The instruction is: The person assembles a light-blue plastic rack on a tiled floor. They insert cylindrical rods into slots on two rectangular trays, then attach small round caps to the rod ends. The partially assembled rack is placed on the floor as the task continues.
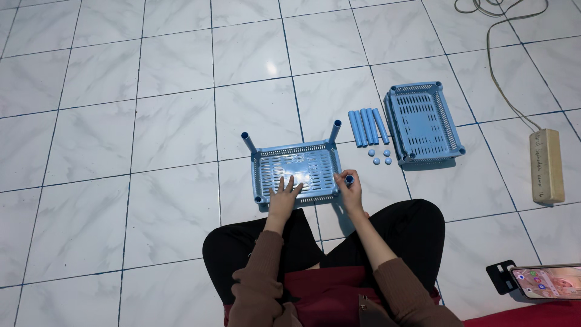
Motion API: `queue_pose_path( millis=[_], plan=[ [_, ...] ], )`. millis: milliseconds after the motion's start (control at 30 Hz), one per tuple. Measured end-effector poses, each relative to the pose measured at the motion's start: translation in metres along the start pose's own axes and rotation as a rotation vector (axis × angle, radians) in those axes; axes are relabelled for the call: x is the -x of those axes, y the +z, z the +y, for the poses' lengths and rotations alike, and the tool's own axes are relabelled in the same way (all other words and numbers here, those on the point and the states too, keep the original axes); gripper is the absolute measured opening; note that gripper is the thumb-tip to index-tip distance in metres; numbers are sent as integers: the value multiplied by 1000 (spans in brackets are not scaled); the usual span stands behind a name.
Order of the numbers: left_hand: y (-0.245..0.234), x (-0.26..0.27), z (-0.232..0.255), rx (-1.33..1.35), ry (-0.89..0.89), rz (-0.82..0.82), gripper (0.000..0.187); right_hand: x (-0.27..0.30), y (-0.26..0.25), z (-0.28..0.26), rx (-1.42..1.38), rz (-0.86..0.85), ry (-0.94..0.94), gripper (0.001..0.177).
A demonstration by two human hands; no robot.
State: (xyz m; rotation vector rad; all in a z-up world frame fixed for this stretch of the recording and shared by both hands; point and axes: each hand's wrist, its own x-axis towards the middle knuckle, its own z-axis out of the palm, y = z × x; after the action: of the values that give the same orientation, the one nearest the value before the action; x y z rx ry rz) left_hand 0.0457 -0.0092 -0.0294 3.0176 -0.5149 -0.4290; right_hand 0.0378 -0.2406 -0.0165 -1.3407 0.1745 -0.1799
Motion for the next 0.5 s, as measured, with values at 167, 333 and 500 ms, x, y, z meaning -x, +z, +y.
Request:
queue_pose_path(
  millis=[167,333,500],
  plan=[
    [12,5,-10,49,8,49,74,-10,-12,7,100,-81,25,28],
    [5,9,-12,100,40,150,56,-11,-8,-8,117,-92,29,32],
    [-29,26,-23,195,116,403,30,-26,-3,-56,117,-73,41,11]
  ],
)
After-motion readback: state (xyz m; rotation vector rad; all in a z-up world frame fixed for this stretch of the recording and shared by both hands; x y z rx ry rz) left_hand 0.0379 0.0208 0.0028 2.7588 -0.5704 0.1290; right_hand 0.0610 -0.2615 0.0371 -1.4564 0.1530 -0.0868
